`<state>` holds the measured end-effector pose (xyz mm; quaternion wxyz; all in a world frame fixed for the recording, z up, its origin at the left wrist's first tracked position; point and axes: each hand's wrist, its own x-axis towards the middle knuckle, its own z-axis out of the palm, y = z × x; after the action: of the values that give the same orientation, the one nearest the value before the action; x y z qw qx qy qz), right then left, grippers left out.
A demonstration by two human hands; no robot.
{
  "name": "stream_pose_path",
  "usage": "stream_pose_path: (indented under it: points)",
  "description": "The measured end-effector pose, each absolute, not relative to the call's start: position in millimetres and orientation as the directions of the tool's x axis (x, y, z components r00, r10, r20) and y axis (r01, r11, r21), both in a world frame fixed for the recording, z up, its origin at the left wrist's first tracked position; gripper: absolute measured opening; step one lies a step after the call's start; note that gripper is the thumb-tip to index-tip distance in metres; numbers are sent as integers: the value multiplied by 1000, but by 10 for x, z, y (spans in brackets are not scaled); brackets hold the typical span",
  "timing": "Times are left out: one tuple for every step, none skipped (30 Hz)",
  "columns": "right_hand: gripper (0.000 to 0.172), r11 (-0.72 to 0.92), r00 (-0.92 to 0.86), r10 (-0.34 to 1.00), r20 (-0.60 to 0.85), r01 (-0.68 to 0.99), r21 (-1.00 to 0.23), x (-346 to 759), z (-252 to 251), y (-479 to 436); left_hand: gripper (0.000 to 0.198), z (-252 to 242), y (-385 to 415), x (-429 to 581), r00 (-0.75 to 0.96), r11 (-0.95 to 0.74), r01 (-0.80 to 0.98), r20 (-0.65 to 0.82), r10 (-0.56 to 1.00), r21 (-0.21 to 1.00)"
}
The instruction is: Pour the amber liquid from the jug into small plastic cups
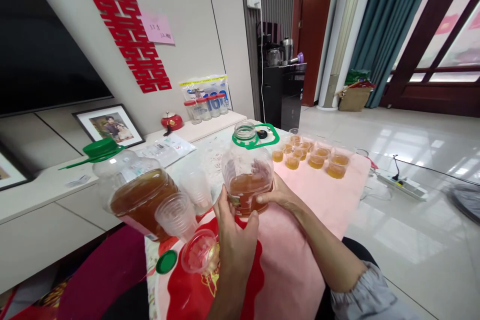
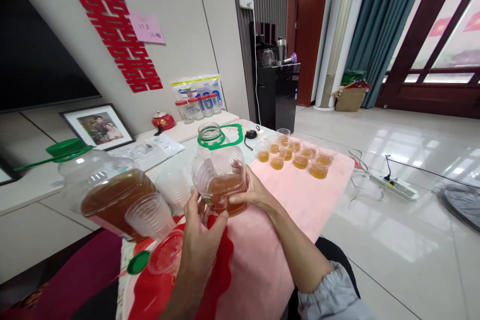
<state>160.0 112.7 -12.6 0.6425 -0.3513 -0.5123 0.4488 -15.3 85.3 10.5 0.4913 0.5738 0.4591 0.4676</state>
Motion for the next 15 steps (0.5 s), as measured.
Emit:
stream_pose_path:
  points:
    - [113,361,88,933,350,-208,-909,1596,-106,1116,87,122,834,-149,134,-100,82,89,987,992]
    - [115,372,103,928,358,-197,-907,1595,-88,1107,87,139,814,-146,122,-104,96,92,988,990]
    - [116,382,116,923,366,-186,-905,1596,-72,1101,86,153,795,-142,112,-103,106,91,990,989]
    - [116,391,123,919,374,-174,-904,1600,-58,1096,86,162,775,-139,108,-98,121,85,991,988]
    - [114,398,127,916,381,-161,-903,1608,-49,1091,86,163,756,-138,110,-91,136,76,991,987]
    - [112,404,129,913,388,-145,-903,1620,-43,1084,85,159,736,-137,115,-91,147,75,990,985]
    - [111,411,133,909,395,-126,-903,1638,-43,1074,84,148,716,-137,123,-103,153,84,989,983]
    - [110,417,140,905,402,-104,-903,1662,-46,1061,83,134,693,-137,125,-120,156,101,987,981]
    - [110,425,150,899,411,-80,-902,1695,-52,1046,82,119,667,-135,128,-138,158,119,985,978]
    - [111,433,161,893,420,-53,-900,1735,-57,1028,83,106,637,-131,131,-160,161,139,982,974]
    - [112,442,172,886,431,-25,-897,1781,-58,1009,83,95,603,-125,132,-179,170,158,979,969]
    - [113,451,181,878,444,3,-893,1832,-52,989,83,90,565,-115,134,-205,184,182,974,961]
    - [114,458,188,870,455,33,-888,1883,-35,969,83,88,523,-101,133,-248,199,225,965,948]
    - [115,462,192,864,465,62,-885,1928,-7,944,83,91,481,-84,126,-306,212,284,950,928]
    - [115,461,193,862,469,91,-883,1963,31,912,83,96,439,-63,113,-366,219,349,930,904]
